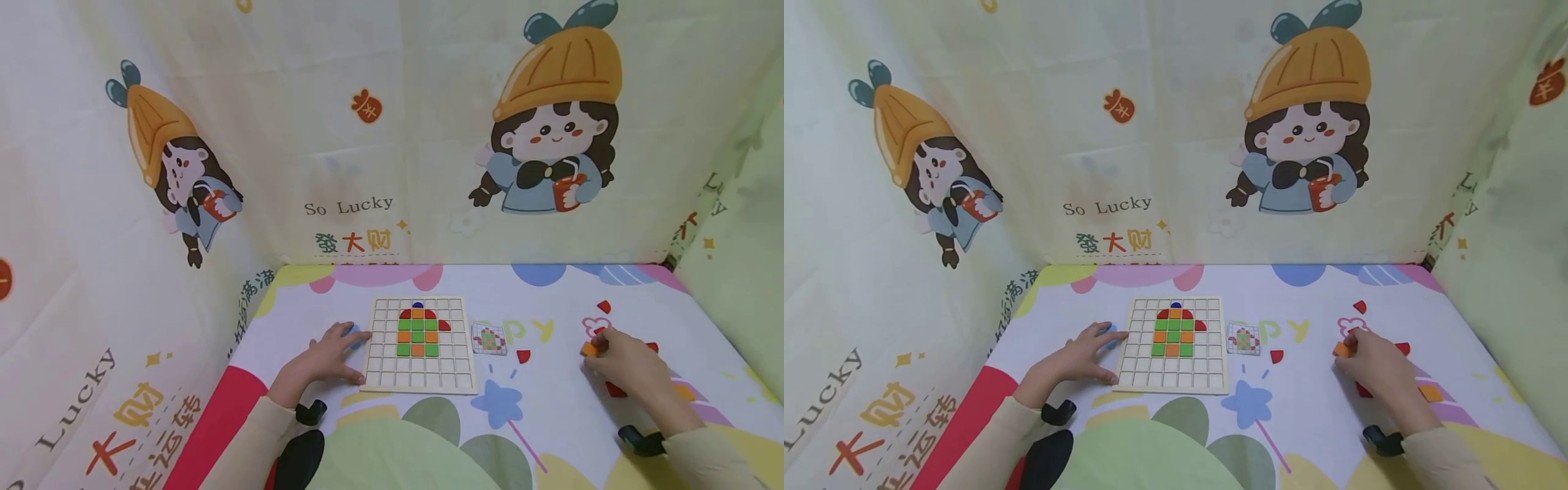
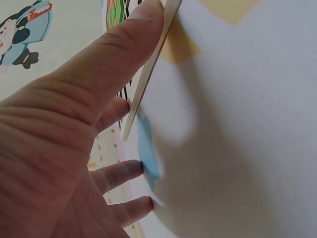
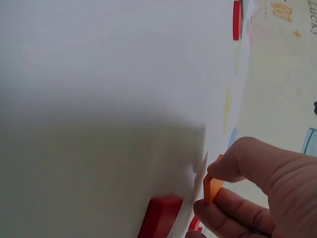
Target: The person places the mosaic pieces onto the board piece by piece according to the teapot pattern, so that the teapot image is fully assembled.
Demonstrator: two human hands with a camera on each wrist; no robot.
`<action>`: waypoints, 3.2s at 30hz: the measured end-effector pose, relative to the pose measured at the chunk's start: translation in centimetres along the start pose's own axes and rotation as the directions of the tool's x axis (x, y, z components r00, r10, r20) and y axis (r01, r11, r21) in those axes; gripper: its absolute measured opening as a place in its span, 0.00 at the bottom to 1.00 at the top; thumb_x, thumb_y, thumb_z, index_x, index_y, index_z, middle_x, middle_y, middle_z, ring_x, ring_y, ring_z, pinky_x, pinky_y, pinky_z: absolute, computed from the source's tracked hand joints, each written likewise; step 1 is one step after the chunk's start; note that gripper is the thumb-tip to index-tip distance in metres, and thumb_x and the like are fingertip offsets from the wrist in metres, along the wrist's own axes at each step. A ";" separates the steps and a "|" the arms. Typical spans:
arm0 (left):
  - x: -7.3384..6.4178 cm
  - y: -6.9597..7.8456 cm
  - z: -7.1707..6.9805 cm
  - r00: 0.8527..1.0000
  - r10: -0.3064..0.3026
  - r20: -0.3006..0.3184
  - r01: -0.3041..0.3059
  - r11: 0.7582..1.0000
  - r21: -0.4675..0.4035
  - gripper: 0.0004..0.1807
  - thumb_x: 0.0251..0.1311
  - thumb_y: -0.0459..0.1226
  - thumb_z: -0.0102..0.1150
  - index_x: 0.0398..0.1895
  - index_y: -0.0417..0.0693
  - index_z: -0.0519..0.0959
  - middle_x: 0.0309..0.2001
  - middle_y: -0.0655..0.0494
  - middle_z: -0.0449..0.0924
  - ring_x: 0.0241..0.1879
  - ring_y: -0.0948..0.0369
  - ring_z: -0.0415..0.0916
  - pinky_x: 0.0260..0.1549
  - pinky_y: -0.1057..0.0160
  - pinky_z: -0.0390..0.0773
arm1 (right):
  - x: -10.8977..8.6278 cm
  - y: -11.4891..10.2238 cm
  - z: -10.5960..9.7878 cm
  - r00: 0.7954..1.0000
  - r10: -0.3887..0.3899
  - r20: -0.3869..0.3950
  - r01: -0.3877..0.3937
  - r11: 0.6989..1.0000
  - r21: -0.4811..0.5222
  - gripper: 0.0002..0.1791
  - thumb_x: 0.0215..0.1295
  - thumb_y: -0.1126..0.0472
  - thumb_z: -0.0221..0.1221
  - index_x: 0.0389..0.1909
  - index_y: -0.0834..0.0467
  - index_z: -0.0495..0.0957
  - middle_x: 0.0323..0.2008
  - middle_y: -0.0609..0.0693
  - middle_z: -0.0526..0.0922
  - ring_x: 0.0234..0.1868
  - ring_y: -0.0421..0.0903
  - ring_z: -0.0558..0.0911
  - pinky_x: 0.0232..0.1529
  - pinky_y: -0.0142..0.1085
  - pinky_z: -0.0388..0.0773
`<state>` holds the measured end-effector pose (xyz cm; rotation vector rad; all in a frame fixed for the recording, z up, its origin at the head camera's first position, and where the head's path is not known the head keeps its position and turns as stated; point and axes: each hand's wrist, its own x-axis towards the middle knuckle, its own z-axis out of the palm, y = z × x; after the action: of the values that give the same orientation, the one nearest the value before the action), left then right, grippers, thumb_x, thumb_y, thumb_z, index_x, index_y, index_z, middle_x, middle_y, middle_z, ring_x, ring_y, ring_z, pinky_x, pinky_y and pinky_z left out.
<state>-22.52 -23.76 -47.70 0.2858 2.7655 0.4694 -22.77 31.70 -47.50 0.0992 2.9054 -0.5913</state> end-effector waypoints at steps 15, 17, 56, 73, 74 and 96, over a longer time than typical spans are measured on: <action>-0.1 0.2 -0.2 1.000 -0.006 0.001 0.006 1.000 0.000 0.52 0.42 0.56 0.83 0.75 0.68 0.70 0.81 0.45 0.54 0.80 0.40 0.48 0.62 0.15 0.50 | -0.4 -5.6 2.4 0.992 -0.124 0.004 0.124 0.992 0.000 0.22 0.55 0.54 0.74 0.47 0.61 0.81 0.36 0.54 0.84 0.34 0.49 0.78 0.34 0.45 0.79; -0.1 0.2 -0.2 1.000 -0.005 0.001 0.005 1.000 0.001 0.52 0.42 0.56 0.83 0.75 0.68 0.70 0.81 0.45 0.54 0.80 0.40 0.48 0.62 0.15 0.50 | -0.5 -6.2 2.6 0.990 -0.139 -0.004 0.139 0.990 -0.004 0.22 0.56 0.53 0.74 0.46 0.61 0.81 0.37 0.54 0.84 0.33 0.48 0.77 0.33 0.44 0.79; 0.0 -0.1 -0.2 1.000 0.007 -0.003 -0.007 1.000 0.007 0.51 0.43 0.57 0.82 0.75 0.67 0.70 0.80 0.44 0.54 0.80 0.39 0.47 0.62 0.15 0.50 | -1.3 -19.2 7.0 0.919 -0.394 -0.026 0.395 0.917 0.051 0.09 0.54 0.56 0.71 0.37 0.50 0.86 0.34 0.42 0.86 0.34 0.41 0.79 0.33 0.38 0.78; -0.1 0.1 -0.2 1.000 0.003 0.004 -0.003 1.000 -0.002 0.51 0.43 0.57 0.83 0.75 0.68 0.70 0.81 0.44 0.53 0.80 0.38 0.46 0.63 0.15 0.49 | -2.0 -22.0 10.9 0.825 -0.547 -0.140 0.546 0.836 -0.051 0.04 0.54 0.57 0.73 0.29 0.49 0.87 0.27 0.39 0.84 0.28 0.39 0.77 0.35 0.38 0.75; -0.1 0.1 -0.2 1.000 0.003 0.006 -0.003 1.000 -0.003 0.51 0.43 0.57 0.83 0.75 0.68 0.70 0.81 0.44 0.53 0.80 0.38 0.46 0.63 0.15 0.48 | -2.0 -22.1 11.0 0.824 -0.550 -0.138 0.548 0.835 -0.055 0.04 0.54 0.56 0.73 0.29 0.49 0.87 0.27 0.39 0.84 0.28 0.40 0.77 0.35 0.37 0.76; 0.1 0.0 -0.2 1.000 -0.002 0.014 0.002 1.000 0.000 0.52 0.44 0.56 0.82 0.76 0.68 0.68 0.81 0.45 0.52 0.81 0.38 0.44 0.64 0.15 0.47 | -2.1 -22.2 10.3 0.870 -0.492 -0.022 0.491 0.870 -0.040 0.05 0.58 0.57 0.72 0.35 0.49 0.88 0.34 0.44 0.82 0.33 0.42 0.76 0.37 0.38 0.77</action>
<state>-22.71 -23.81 -47.51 0.2857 2.7517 0.4659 -21.33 7.19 -48.02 -0.6649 2.9686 -0.6135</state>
